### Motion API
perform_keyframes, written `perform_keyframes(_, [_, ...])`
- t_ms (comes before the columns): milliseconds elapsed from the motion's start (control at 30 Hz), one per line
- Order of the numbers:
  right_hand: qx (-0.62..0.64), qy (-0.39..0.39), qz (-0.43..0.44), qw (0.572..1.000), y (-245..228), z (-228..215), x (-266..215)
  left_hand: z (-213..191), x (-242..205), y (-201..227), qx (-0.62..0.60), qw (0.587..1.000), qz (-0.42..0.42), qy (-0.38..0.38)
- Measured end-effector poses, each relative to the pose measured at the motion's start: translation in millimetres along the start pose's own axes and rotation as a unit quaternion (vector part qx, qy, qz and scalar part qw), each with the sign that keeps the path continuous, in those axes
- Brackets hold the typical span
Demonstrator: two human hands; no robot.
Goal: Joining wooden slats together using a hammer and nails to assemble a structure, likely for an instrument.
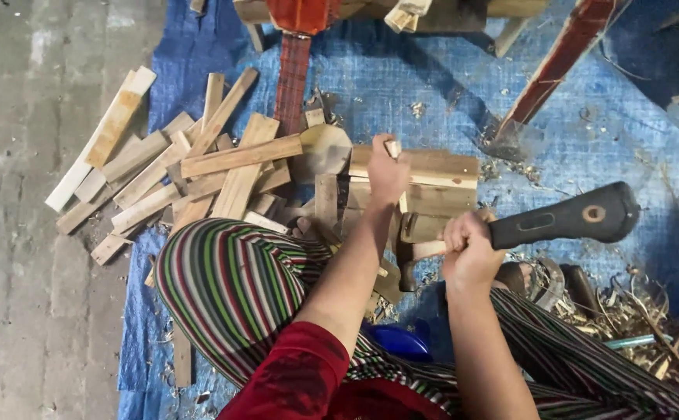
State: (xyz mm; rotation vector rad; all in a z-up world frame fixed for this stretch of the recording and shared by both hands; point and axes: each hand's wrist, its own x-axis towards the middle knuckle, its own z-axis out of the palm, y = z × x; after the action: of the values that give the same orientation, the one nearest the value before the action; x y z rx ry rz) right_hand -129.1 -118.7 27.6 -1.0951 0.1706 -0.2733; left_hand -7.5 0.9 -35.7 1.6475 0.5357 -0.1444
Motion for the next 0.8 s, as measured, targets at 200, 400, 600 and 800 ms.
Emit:
perform_keyframes(200, [-0.021,0.045,0.055,0.997,29,6,-17,0,13,-25,0.108,0.993,-0.047,-0.022])
perform_keyframes(400, [-0.227,0.065,0.125,0.964,53,9,-40,12,60,-109,0.165,0.976,-0.136,0.042])
perform_keyframes(600, [-0.248,0.057,0.118,0.960,72,4,-36,5,59,-95,0.174,0.974,-0.141,0.016])
perform_keyframes(800, [-0.319,-0.004,0.100,0.942,76,-3,-38,6,61,-100,0.158,0.977,-0.138,0.030])
